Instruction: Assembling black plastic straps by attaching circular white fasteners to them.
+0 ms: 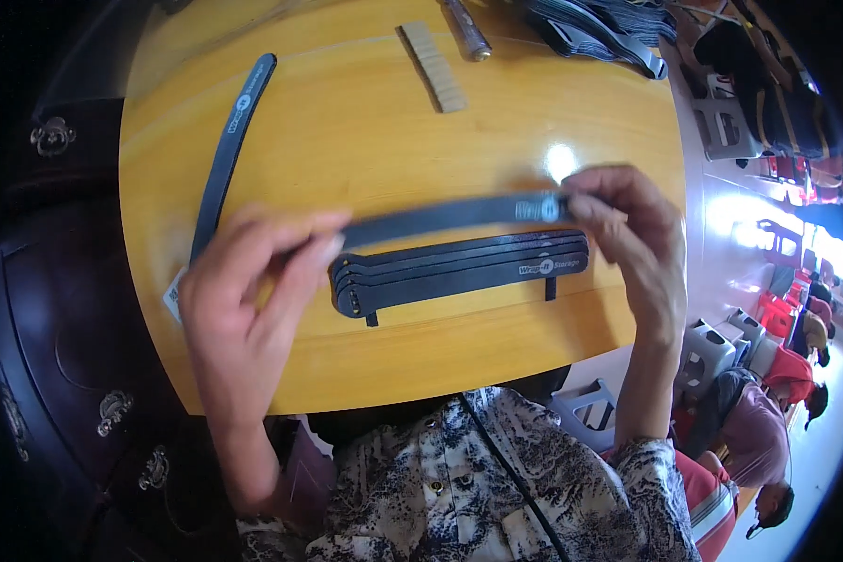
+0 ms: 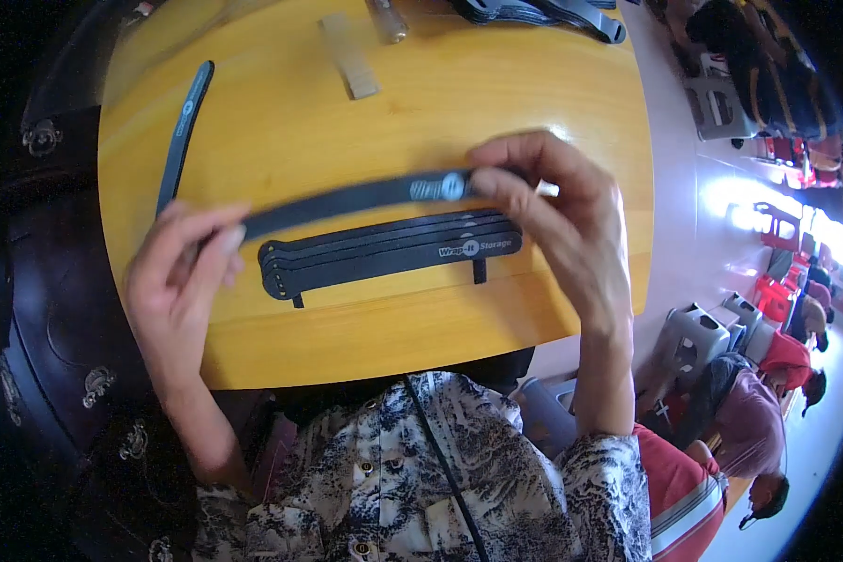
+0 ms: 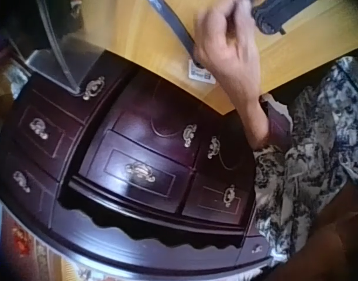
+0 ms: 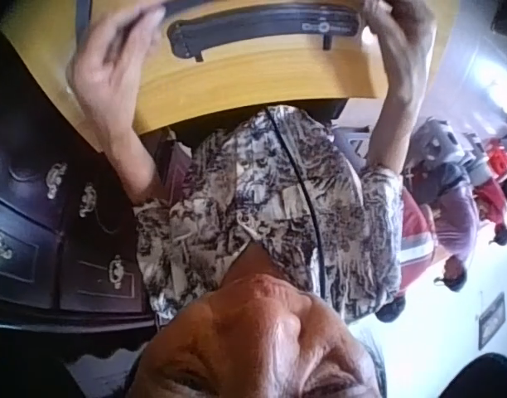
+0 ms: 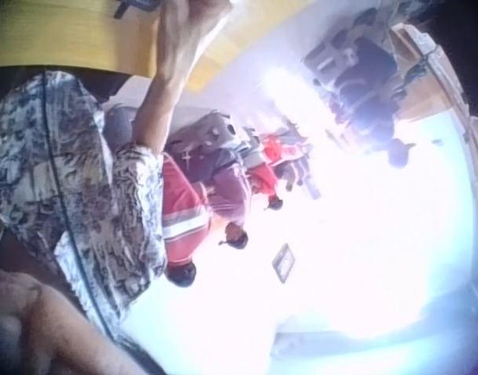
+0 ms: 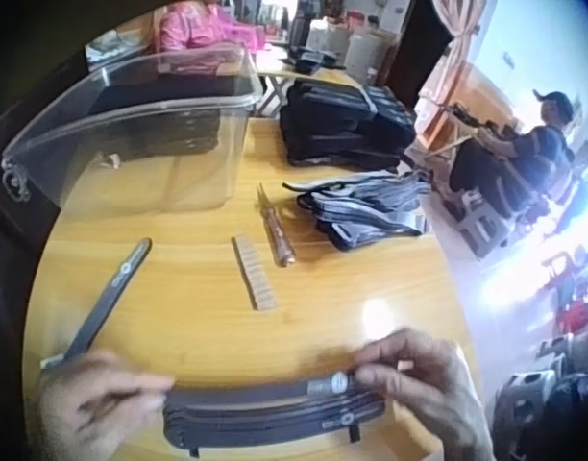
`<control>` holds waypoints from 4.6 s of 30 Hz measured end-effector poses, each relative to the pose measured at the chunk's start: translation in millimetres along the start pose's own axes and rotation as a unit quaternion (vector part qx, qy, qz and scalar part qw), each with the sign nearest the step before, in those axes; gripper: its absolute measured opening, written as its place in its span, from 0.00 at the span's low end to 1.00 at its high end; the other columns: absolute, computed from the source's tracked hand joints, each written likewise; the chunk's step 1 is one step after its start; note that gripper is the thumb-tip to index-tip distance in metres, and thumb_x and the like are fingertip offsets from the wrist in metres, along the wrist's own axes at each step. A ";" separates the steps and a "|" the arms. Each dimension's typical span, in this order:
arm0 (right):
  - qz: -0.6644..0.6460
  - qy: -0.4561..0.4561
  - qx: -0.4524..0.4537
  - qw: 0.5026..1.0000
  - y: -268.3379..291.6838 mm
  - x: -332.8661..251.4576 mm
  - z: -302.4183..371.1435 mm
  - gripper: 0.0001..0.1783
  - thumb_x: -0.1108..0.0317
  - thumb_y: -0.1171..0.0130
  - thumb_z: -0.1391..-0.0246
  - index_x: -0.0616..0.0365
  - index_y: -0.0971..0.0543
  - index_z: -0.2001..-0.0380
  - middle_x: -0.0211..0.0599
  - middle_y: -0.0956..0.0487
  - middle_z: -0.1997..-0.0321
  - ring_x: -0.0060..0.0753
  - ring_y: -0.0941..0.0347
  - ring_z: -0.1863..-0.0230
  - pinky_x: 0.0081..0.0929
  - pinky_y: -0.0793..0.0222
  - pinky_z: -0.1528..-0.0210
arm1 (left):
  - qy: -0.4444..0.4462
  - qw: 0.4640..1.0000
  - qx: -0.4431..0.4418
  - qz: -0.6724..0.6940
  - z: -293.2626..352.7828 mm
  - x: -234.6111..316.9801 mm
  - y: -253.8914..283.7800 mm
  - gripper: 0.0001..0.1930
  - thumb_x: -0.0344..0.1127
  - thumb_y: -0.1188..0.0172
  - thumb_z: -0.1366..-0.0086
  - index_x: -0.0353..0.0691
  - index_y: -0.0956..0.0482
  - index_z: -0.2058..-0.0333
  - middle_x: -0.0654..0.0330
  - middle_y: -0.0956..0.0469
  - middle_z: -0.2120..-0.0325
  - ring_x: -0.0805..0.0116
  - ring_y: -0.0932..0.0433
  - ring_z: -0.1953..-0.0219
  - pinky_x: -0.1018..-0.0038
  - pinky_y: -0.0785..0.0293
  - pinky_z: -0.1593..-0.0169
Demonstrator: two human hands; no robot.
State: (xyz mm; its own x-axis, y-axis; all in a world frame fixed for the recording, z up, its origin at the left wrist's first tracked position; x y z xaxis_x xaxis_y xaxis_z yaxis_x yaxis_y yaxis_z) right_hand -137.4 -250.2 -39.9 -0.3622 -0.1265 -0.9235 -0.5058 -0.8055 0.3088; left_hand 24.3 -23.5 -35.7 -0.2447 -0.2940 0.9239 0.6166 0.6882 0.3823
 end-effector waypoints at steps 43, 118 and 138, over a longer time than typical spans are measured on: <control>0.210 0.046 0.082 0.973 11.1 29.7 51.6 0.10 0.75 0.36 0.54 0.62 0.22 0.66 0.38 0.23 0.68 0.28 0.26 0.71 0.25 0.29 0.67 | -0.221 0.942 -0.251 -0.002 -39.6 29.1 -159.1 0.04 0.23 0.38 0.46 0.31 0.22 0.70 0.58 0.28 0.78 0.70 0.28 0.78 0.75 0.30 0.71; 0.136 0.111 -0.124 0.977 -1.9 11.6 19.8 0.07 0.72 0.54 0.45 0.64 0.29 0.70 0.46 0.27 0.78 0.47 0.27 0.73 0.38 0.32 0.67 | -0.491 0.823 -0.151 -0.241 6.2 20.6 -123.6 0.04 0.26 0.42 0.51 0.41 0.26 0.74 0.62 0.29 0.70 0.65 0.27 0.69 0.71 0.30 0.67; 0.327 0.138 -0.057 0.933 -34.3 4.4 31.7 0.12 0.64 0.45 0.44 0.59 0.35 0.69 0.45 0.30 0.67 0.53 0.28 0.61 0.43 0.35 0.60 | -0.133 0.978 0.015 0.158 89.7 -48.7 139.1 0.08 0.21 0.46 0.40 0.40 0.36 0.71 0.50 0.22 0.74 0.56 0.23 0.64 0.61 0.26 0.55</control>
State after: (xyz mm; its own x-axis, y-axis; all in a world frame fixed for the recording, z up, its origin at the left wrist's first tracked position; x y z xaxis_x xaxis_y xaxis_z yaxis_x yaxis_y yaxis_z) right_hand -146.5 -204.8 -47.3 -0.3414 -0.7443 -0.5741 -0.1550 -0.5578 0.8154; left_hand 54.8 146.0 -26.4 -0.2331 0.1165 0.9654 0.6720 0.7369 0.0734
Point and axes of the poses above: each hand's wrist, its own z-axis away from the middle knuckle, its own y-axis out of the back of the hand, x = y × z, the point moved 3 cm from there along -z, towards the middle knuckle
